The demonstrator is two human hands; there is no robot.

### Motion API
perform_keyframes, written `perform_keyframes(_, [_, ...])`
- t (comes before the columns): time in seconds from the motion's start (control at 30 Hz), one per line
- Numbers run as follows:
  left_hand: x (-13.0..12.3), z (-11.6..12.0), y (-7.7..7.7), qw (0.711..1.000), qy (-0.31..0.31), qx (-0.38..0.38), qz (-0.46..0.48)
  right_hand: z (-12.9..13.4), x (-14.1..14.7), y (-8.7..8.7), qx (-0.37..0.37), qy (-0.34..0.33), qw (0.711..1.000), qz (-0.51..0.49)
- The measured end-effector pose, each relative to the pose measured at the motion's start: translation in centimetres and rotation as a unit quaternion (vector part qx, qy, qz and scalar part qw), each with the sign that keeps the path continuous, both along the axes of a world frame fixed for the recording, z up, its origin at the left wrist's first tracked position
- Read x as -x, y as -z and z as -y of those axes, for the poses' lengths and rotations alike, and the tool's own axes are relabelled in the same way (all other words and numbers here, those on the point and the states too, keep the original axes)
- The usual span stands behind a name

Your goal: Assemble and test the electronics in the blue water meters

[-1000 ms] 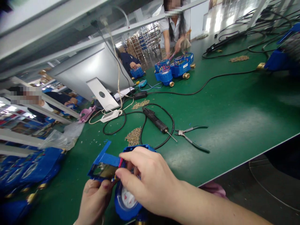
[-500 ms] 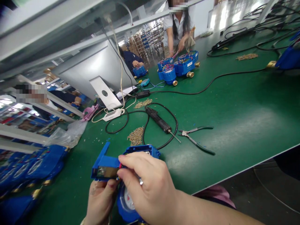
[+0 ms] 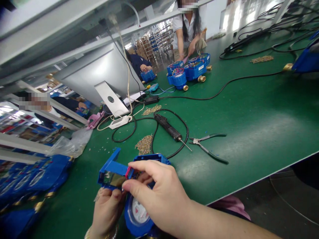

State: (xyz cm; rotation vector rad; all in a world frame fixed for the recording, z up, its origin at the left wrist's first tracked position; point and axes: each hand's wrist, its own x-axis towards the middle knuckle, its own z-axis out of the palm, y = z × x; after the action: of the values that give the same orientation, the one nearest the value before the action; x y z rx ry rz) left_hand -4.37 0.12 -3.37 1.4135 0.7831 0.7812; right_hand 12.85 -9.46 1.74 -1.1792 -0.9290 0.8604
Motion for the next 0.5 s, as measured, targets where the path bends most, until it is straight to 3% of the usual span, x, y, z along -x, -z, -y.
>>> perform_keyframes(0.1, [0.4, -0.1, 0.0, 0.999, 0.047, 0.011, 0.016, 0.2, -0.3, -0.2, -0.023, 0.002, 0.997, 0.070])
perform_keyframes(0.2, [0.6, -0.3, 0.0, 0.998, 0.053, 0.007, 0.026, 0.1, -0.6, -0.5, -0.047, -0.005, 0.995, 0.093])
perform_keyframes(0.33, [0.3, -0.5, -0.1, 0.998, 0.040, 0.021, 0.039, -0.3, -0.8, -0.6, -0.020, -0.050, 0.998, -0.016])
perform_keyframes(0.43, [-0.2, -0.6, -0.5, 0.995, 0.032, 0.062, 0.070, -0.8, -1.3, -0.6, 0.019, -0.140, 0.982, -0.126])
perform_keyframes(0.5, [-0.5, -0.7, -0.8, 0.992, 0.030, 0.090, 0.083, -1.2, -1.7, -0.5, 0.040, -0.158, 0.974, -0.155])
